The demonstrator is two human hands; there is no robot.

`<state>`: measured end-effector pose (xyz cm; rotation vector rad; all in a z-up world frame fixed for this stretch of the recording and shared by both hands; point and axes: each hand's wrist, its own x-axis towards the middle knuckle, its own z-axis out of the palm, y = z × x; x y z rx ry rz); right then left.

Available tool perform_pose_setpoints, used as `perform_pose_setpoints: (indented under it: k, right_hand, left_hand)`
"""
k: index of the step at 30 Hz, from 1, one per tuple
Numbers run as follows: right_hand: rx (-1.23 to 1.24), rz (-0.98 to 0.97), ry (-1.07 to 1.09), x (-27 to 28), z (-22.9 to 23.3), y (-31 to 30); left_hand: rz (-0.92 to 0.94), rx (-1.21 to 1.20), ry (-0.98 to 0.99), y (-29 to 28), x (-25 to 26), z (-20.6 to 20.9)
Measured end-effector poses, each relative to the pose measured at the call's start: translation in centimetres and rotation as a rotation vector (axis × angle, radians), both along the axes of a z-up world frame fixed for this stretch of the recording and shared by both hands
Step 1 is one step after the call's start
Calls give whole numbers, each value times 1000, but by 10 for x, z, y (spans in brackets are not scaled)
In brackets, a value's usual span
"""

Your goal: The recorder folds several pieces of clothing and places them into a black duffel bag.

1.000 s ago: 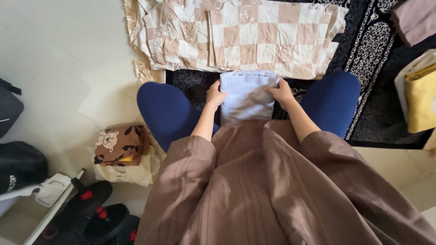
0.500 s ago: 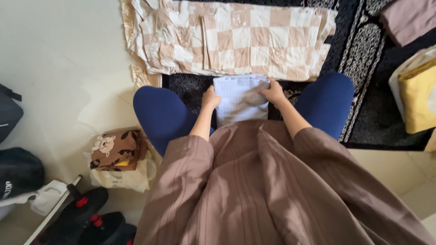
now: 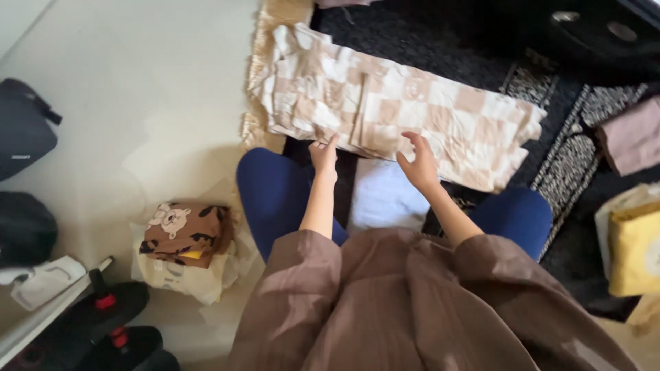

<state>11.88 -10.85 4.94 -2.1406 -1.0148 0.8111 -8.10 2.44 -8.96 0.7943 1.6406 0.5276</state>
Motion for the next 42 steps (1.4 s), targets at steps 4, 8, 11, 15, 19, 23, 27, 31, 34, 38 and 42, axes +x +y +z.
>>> perform_pose_setpoints:
  k: [4,8,11,15,19,23,27,31,34,38,42]
  right_hand:
    - [56,32,176,-19,-27,57]
    - [67,-31,392,-34,-41,103]
    - [107,-83,558,-44,-42,116]
    - [146,-80,793,-48,-39,116]
    - [41,-173,925,-39,-30,121]
    - [91,-320,1167,-20,-31,115]
    - [275,-561,1562,10,-53,88]
    - [309,-679,1524,21,-23,71]
    - [221,-874,1586,27,-36,52]
    - [170,-836,1454,30,-63,40]
    - [234,-612,1204,29,-52,48]
  left_hand:
    - [249,-368,-190,48,-1,55]
    - [435,-101,-371,62,-10,29]
    - [379,-40,-462,59,-17,4]
    - [314,69,-643,56,-10,-10]
    - [-4,291,-444,54,-4,8]
    - [-557,582,-107,59,15,78]
    - [-1067,1055,48,57,37,127]
    - [-1369,968,74,42,49,126]
    - [-1658,925,322,31,55,116]
    - [-1631,1033,420,22,57,105]
    - [-1791,768,442,35,65,156]
